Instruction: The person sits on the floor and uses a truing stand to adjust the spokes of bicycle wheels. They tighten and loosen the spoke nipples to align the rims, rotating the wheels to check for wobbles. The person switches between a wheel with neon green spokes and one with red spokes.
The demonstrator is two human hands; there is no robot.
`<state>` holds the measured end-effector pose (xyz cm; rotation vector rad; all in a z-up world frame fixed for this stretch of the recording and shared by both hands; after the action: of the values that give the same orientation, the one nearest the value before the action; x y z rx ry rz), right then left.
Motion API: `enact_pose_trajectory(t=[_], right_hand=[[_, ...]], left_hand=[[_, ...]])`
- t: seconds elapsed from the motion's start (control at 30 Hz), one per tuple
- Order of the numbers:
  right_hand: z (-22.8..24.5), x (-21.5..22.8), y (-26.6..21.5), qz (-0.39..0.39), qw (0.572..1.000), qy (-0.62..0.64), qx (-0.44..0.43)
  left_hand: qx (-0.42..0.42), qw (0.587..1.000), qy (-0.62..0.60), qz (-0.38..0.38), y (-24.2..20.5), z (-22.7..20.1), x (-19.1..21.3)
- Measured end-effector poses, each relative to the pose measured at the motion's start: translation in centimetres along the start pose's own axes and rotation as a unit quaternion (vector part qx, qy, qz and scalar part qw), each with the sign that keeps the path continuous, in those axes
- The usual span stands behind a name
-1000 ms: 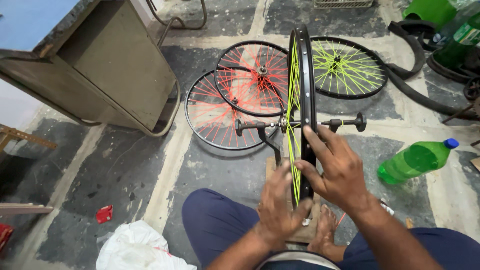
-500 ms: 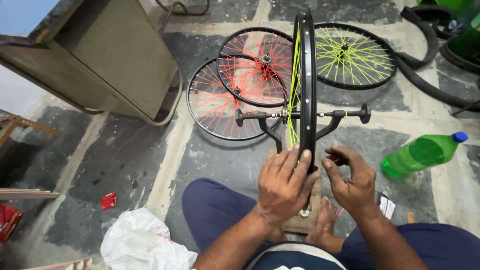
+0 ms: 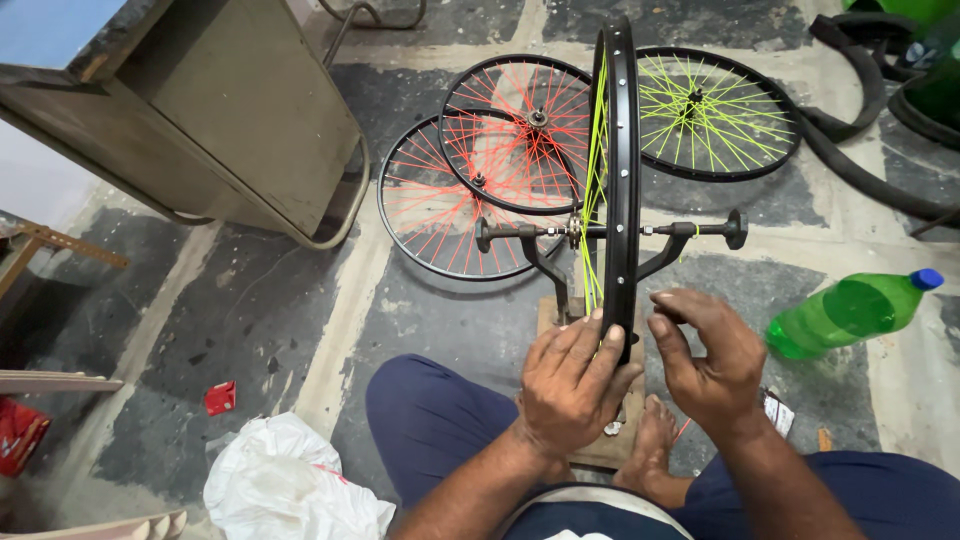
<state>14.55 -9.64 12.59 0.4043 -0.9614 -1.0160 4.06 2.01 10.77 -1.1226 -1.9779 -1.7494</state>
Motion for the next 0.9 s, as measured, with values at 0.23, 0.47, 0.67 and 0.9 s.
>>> enact_pose_trajectory(t=[0.23,0.47,0.67,0.9], right_hand=[[4.2,-1.0,2.8,0.069,0.986,-0.139,0.057],[5.7,-1.0,3.1,0.058,0.976,-0.190,0.085],[5.7,-1.2,2.4,0.030,0.976,-0.185,0.111],[5.4,-1.3,1.9,0.024,0.981,-0.159,0.111]], left_hand=[[-0.009,1.000,-0.002,-0.008,-0.2,-0.1,0.2],[-0.015,1.000,0.008,-0.009,-0.6,-0.3,0.1],[-0.019,1.000,-0.005,-0.017,-1.5,-0.3,-0.1],[-0.023,0.999,-0.017,-0.019,-1.9,-0.3,-0.2]])
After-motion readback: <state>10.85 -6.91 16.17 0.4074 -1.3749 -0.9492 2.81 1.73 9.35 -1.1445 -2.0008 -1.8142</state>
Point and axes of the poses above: each hand's wrist, its own y-axis towards the middle knuckle, its own x-axis out of the back of the hand, z = x × y, the point moved 9 cm from there along y, towards the middle knuckle, and after that the axes turned 10 degrees about z, right-handed, at the moved point
